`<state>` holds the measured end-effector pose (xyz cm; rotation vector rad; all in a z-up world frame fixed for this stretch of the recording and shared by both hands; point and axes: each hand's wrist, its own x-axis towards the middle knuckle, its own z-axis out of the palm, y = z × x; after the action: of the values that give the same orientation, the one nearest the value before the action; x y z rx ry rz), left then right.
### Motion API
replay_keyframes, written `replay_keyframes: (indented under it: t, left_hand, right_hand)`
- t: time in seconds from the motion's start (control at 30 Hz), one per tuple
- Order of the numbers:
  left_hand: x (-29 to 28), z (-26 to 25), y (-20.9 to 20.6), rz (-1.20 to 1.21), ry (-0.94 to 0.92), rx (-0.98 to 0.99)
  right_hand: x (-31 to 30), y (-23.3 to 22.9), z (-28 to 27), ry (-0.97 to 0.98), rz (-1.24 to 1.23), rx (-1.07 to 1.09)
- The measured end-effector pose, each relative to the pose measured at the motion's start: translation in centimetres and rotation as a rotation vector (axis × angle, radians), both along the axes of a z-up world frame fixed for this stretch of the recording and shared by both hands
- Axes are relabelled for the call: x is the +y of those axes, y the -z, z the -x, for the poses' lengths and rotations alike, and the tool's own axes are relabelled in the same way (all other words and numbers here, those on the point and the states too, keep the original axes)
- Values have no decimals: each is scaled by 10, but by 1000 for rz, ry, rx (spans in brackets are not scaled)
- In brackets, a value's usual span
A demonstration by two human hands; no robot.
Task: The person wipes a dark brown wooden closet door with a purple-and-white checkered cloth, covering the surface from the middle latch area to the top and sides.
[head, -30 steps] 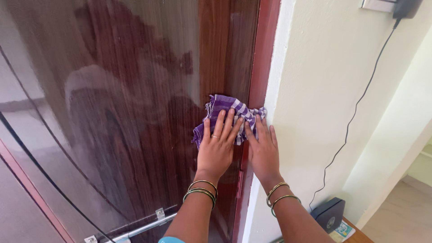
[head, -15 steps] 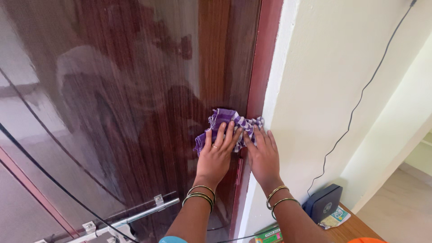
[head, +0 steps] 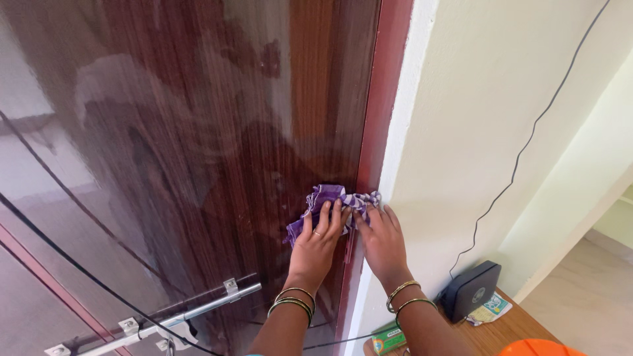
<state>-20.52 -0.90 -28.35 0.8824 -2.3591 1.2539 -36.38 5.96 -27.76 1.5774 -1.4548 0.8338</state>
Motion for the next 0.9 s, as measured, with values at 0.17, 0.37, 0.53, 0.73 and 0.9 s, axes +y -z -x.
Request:
replay_keyframes:
  t: [0.17, 0.37, 0.53, 0.73, 0.9]
  left_hand:
    - [0, -2, 11, 37, 35, -16]
    - [5, 0, 23, -36, 15, -59]
    - [2, 0, 32, -32, 17, -95]
    - [0, -1, 41, -48, 11, -124]
    - [7, -7, 48, -142, -20, -200]
  right_hand:
    - [1, 9, 1, -26, -153, -142]
    - [-2, 22, 1, -11, -207, -253]
    - [-6, 26, -3, 54, -292, -247]
    - [-12, 33, -5, 93, -357, -265]
    - [-14, 51, -4, 118, -384, -196]
